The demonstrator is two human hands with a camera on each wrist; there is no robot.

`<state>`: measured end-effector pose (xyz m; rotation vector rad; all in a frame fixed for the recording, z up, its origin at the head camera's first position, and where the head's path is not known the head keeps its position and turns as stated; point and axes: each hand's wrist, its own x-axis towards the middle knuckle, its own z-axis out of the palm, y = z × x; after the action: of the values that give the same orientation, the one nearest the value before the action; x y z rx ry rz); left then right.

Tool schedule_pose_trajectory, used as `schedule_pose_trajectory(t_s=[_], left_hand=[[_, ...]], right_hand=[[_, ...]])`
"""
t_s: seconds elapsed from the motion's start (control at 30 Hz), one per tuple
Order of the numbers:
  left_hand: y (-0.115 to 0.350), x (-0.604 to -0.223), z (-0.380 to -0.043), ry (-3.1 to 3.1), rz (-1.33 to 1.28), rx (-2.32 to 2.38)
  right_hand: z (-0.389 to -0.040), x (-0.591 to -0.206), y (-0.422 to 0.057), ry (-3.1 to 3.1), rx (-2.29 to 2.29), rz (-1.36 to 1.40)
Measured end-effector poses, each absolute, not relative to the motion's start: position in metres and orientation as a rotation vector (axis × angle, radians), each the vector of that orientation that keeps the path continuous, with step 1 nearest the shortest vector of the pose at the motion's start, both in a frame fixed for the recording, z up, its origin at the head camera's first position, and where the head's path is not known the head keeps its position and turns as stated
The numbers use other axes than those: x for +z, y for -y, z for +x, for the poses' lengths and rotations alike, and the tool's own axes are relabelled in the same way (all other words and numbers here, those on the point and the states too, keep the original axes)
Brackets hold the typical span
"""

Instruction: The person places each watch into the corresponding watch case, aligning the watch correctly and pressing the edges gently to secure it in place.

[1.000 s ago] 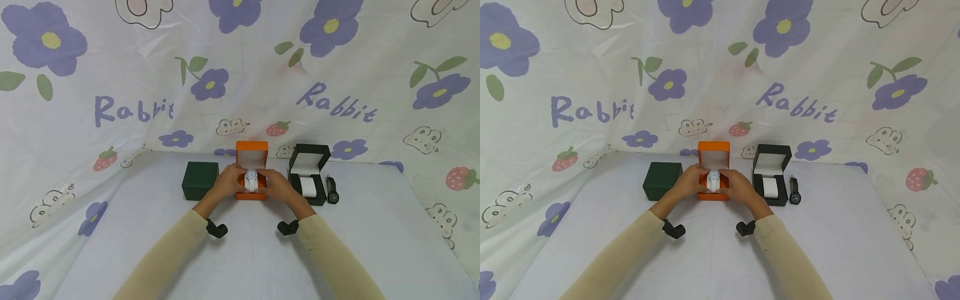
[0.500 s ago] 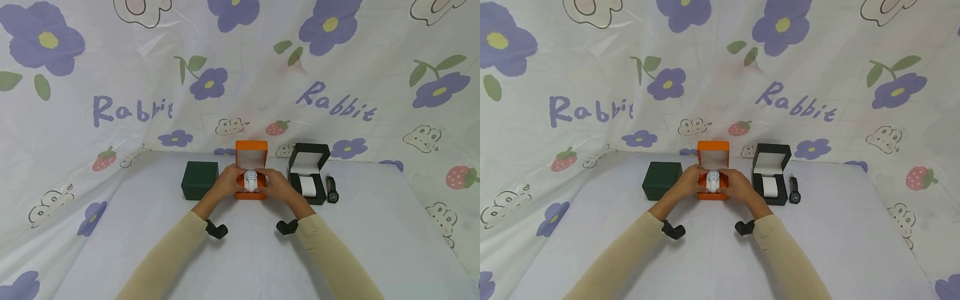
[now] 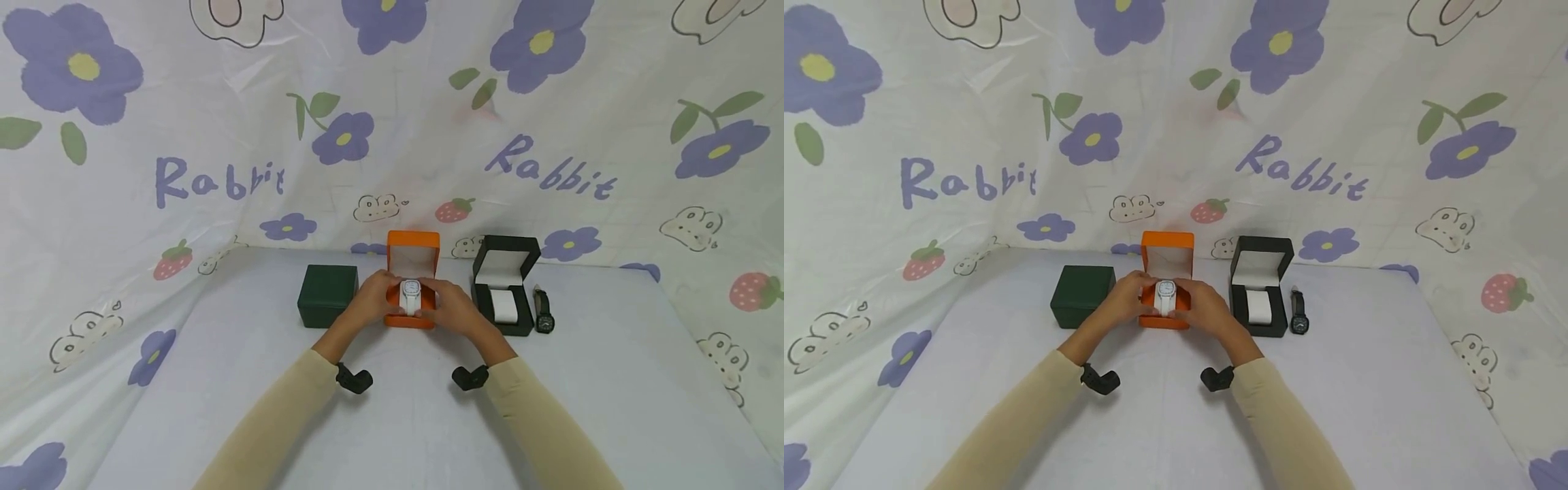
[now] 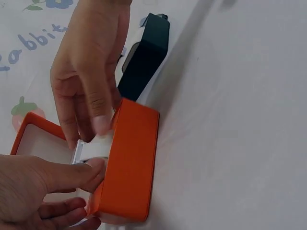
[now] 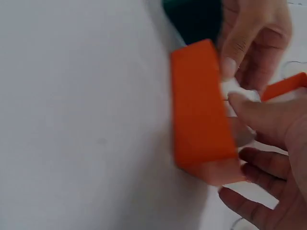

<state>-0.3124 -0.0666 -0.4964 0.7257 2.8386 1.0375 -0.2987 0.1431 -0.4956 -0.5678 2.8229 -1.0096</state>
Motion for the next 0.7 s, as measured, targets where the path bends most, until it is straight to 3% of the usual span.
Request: schedule_pose_trajectory(t_s=[0.4, 0.7], left_hand=[[0.066, -0.501, -0.285, -2.799, 0.444, 1.342], [0.066, -0.525, -0.28, -2.678, 0.341, 1.577]], right_hand=[[-0.317, -0.435, -0.152, -3.22, -1.696, -0.365], [-0.339, -0.433, -0.14, -2.881, -1.681, -0.101]])
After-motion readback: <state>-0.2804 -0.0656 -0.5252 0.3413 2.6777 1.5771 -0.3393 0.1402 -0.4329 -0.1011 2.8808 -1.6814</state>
